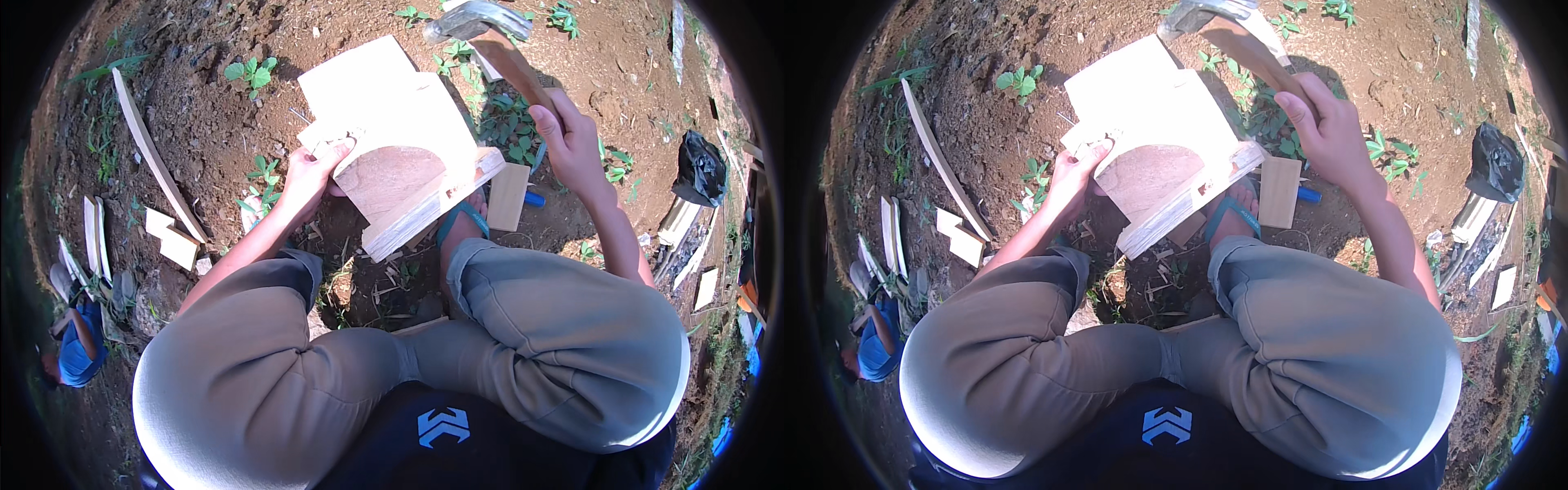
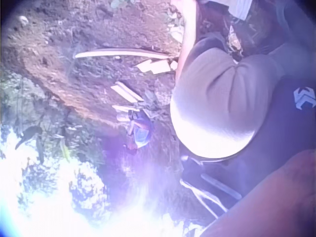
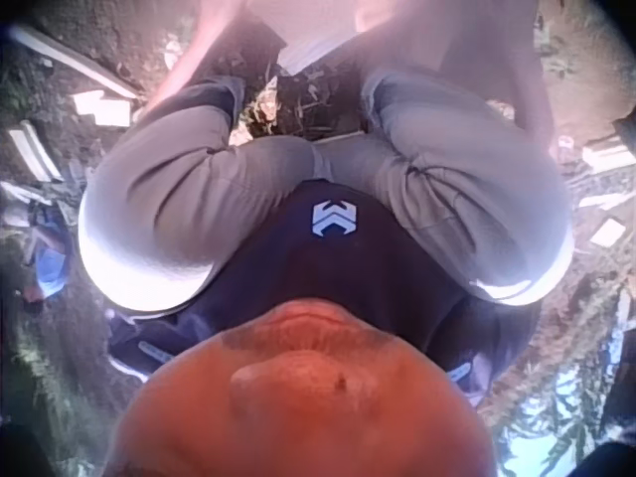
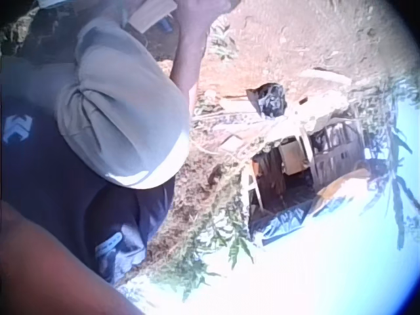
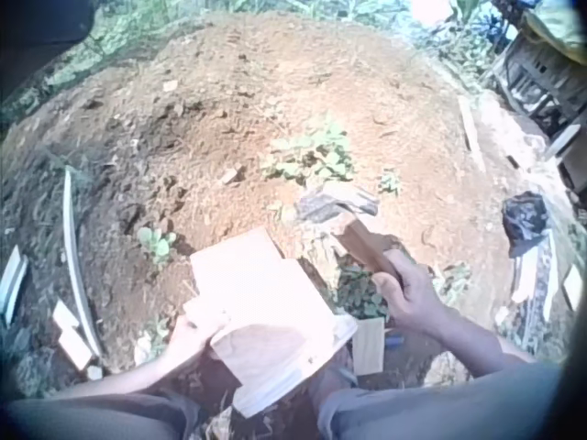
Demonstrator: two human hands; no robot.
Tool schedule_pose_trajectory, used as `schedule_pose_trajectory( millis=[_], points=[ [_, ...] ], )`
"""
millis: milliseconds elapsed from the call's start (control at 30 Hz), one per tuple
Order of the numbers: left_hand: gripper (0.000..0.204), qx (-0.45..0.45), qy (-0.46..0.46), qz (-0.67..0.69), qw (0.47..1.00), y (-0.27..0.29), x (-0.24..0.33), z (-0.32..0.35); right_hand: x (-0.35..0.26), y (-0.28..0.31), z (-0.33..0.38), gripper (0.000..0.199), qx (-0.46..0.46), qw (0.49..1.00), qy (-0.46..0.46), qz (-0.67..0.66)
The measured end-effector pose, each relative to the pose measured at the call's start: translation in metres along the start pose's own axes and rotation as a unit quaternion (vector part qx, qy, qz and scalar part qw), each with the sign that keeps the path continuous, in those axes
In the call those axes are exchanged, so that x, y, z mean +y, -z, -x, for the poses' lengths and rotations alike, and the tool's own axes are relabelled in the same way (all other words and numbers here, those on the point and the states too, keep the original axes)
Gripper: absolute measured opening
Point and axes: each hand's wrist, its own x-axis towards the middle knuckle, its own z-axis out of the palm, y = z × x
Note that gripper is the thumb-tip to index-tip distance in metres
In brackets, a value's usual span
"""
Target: The person assembles a wooden box structure using a hammer and nails, then stands up and picks up several loose wooden boards from the ground.
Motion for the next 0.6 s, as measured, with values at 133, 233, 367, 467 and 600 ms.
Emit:
schedule_pose_trajectory(
  millis=[133,233,367,467,600],
  points=[
    [0.041,0.008,0.033,-0.007,0.999,0.003,-0.002,0.001,0.015,-0.016,0.005,0.028,-0.011,0.999,0.030,0.023],
    [0.043,0.016,0.038,0.012,0.999,0.004,-0.012,-0.004,0.016,-0.016,0.005,0.031,-0.048,0.998,-0.023,0.022],
    [0.044,-0.004,0.049,0.005,0.999,0.005,-0.005,-0.001,0.018,-0.032,0.020,0.040,0.030,0.966,-0.140,-0.216],
    [0.044,0.006,0.056,0.014,0.998,0.010,-0.011,0.000,0.006,-0.040,0.034,0.044,0.015,0.947,-0.239,-0.213],
    [0.041,-0.012,0.054,0.036,0.998,0.007,-0.013,0.002,-0.012,-0.066,0.044,0.050,0.083,0.863,-0.326,-0.377]
  ],
)
